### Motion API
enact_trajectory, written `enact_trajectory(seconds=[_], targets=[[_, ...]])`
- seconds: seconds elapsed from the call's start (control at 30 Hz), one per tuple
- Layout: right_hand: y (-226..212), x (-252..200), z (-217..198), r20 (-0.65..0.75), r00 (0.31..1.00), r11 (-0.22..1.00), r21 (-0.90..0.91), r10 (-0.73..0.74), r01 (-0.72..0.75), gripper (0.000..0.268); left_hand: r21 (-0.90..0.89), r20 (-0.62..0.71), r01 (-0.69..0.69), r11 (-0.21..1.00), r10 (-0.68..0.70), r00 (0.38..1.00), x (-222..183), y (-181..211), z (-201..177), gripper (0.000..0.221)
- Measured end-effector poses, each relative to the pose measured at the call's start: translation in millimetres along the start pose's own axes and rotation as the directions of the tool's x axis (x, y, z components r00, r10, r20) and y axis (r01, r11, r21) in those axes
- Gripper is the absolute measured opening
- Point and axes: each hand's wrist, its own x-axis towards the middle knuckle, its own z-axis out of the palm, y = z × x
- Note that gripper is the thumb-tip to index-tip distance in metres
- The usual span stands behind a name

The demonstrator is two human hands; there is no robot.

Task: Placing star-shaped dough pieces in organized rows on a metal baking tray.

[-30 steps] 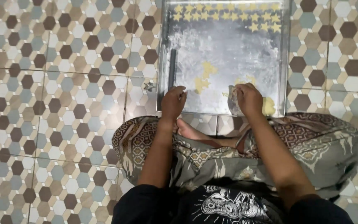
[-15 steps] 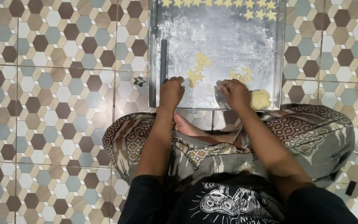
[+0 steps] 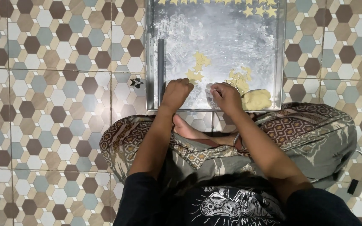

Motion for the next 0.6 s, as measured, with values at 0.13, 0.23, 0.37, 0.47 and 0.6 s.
enact_trajectory(seconds=[0.13, 0.23, 0.37, 0.47, 0.6], targets=[[-2, 1, -2, -0.015, 1.000, 1.000, 0.007, -0.015, 0.015, 0.012, 0.014, 0.011, -0.042, 0.999, 0.042, 0.999, 0, 0, 1, 0.010], [-5, 0, -4, -0.009, 1.000, 1.000, 0.023, -0.020, 0.020, 0.013, -0.014, 0.010, -0.033, 0.999, 0.033, 0.999, 0, -1, 3, 0.009], [-2, 0, -4, -0.003, 1.000, 0.998, 0.055, -0.015, 0.016, 0.014, -0.052, -0.005, 0.001, 0.999, -0.002, 1.000, -2, -1, 5, 0.007], [-5, -1, -5, -0.009, 1.000, 0.998, 0.057, -0.024, 0.025, 0.014, -0.089, -0.022, 0.015, 0.996, -0.017, 1.000, -3, 0, 2, 0.010], [-7, 0, -6, -0.015, 1.000, 0.998, 0.060, -0.016, 0.017, 0.014, -0.077, -0.011, 0.049, 0.996, -0.050, 0.999, -3, 2, 0, 0.012]])
